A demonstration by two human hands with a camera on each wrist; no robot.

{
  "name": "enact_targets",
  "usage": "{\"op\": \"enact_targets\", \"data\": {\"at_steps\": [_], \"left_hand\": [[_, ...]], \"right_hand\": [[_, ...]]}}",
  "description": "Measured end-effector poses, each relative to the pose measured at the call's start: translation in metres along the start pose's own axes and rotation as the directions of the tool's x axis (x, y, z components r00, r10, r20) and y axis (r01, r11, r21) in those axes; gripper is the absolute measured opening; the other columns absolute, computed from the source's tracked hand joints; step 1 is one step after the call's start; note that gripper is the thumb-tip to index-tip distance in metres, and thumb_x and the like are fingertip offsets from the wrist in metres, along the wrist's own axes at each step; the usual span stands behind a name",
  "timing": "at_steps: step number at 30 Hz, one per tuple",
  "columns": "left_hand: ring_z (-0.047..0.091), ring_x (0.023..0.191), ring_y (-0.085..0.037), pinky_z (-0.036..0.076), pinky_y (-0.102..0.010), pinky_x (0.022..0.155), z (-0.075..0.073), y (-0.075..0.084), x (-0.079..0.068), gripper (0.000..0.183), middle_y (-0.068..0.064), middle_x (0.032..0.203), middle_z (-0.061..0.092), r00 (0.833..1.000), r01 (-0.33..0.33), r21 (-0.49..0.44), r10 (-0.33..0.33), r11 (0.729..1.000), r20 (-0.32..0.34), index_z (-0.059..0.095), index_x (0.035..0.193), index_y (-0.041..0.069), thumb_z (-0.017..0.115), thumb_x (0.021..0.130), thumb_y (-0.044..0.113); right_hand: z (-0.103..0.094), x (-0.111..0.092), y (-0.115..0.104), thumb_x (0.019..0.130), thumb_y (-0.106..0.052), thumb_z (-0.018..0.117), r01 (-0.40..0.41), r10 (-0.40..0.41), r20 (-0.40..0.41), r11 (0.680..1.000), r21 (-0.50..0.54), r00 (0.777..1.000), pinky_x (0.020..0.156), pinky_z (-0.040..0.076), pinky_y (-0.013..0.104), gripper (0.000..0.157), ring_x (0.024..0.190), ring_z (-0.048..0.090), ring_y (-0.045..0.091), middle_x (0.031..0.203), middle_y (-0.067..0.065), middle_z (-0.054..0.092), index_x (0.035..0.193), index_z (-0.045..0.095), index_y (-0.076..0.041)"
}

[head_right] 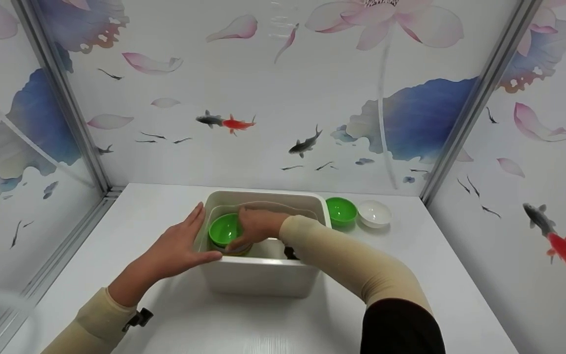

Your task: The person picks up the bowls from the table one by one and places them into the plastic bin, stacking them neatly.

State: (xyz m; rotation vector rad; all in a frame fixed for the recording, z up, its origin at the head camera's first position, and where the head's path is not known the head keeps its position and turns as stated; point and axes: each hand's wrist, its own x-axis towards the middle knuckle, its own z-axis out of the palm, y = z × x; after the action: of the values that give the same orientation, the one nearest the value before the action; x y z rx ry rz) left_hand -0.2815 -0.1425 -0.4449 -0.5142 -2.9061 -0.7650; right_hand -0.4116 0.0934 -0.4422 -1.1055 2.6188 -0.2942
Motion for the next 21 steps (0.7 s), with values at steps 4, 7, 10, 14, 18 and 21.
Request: {"op": "enact_targets", "data": {"at_steps": [4, 7, 10, 14, 18, 21], "left_hand": [[0.044, 0.154, -0.048, 0.037, -0.065, 0.124, 0.0008, 0.0001, 0.0002, 0.139, -0.017, 0.184, 0.015, 1.0, -0.002, -0.001, 0.002, 1.0, -0.006, 0.022, 0.176, 0.003, 0.061, 0.082, 0.097], [0.045, 0.154, -0.048, 0.037, -0.065, 0.124, 0.0006, 0.0004, 0.0006, 0.138, -0.017, 0.184, 0.016, 1.0, -0.003, -0.002, 0.003, 1.0, -0.009, 0.022, 0.176, 0.003, 0.061, 0.082, 0.097], [0.046, 0.153, -0.048, 0.038, -0.065, 0.124, -0.0001, 0.0007, 0.0006, 0.138, -0.016, 0.184, 0.016, 1.0, -0.003, -0.006, 0.003, 1.0, -0.009, 0.021, 0.176, 0.004, 0.062, 0.082, 0.096], [0.045, 0.154, -0.047, 0.037, -0.064, 0.124, -0.0011, 0.0005, 0.0, 0.138, -0.016, 0.184, 0.015, 1.0, -0.001, -0.001, 0.001, 1.0, -0.003, 0.021, 0.177, 0.005, 0.06, 0.082, 0.097], [0.044, 0.155, -0.046, 0.036, -0.064, 0.125, -0.0013, 0.0005, -0.0001, 0.138, -0.015, 0.184, 0.015, 1.0, 0.001, 0.003, -0.001, 1.0, -0.001, 0.021, 0.177, 0.005, 0.059, 0.082, 0.098], [0.045, 0.154, -0.046, 0.037, -0.063, 0.124, -0.0009, 0.0008, -0.0006, 0.139, -0.016, 0.184, 0.016, 1.0, 0.001, 0.0, -0.001, 1.0, -0.002, 0.021, 0.177, 0.004, 0.06, 0.082, 0.098]], "right_hand": [[0.0007, -0.0008, -0.0017, 0.092, -0.056, 0.089, -0.013, 0.013, 0.025, 1.0, 0.01, 1.0, 0.105, 0.056, 0.043, 0.098, 0.115, 0.067, 0.026, 0.131, 0.016, 0.064, 0.152, 0.04, 0.005], [0.001, -0.0004, -0.0024, 0.093, -0.053, 0.089, -0.019, 0.018, 0.042, 1.0, 0.011, 0.999, 0.107, 0.055, 0.043, 0.1, 0.117, 0.066, 0.027, 0.132, 0.018, 0.063, 0.154, 0.037, 0.006], [0.0017, 0.001, -0.0023, 0.092, -0.051, 0.091, -0.016, 0.016, 0.043, 1.0, 0.017, 0.999, 0.106, 0.055, 0.042, 0.1, 0.114, 0.066, 0.026, 0.129, 0.018, 0.065, 0.152, 0.037, 0.007], [0.0027, 0.0035, -0.0017, 0.087, -0.049, 0.095, -0.009, 0.008, 0.034, 0.999, 0.031, 0.999, 0.103, 0.055, 0.039, 0.103, 0.107, 0.066, 0.023, 0.123, 0.017, 0.068, 0.151, 0.038, 0.008], [0.0027, 0.0038, -0.0025, 0.083, -0.046, 0.097, -0.013, 0.011, 0.029, 0.998, 0.056, 1.0, 0.102, 0.055, 0.038, 0.106, 0.106, 0.066, 0.022, 0.121, 0.017, 0.068, 0.151, 0.037, 0.008], [0.0032, 0.0043, -0.0013, 0.082, -0.047, 0.098, -0.02, 0.018, 0.034, 0.998, 0.064, 0.999, 0.103, 0.055, 0.039, 0.105, 0.108, 0.066, 0.023, 0.122, 0.015, 0.067, 0.15, 0.038, 0.007]]}}
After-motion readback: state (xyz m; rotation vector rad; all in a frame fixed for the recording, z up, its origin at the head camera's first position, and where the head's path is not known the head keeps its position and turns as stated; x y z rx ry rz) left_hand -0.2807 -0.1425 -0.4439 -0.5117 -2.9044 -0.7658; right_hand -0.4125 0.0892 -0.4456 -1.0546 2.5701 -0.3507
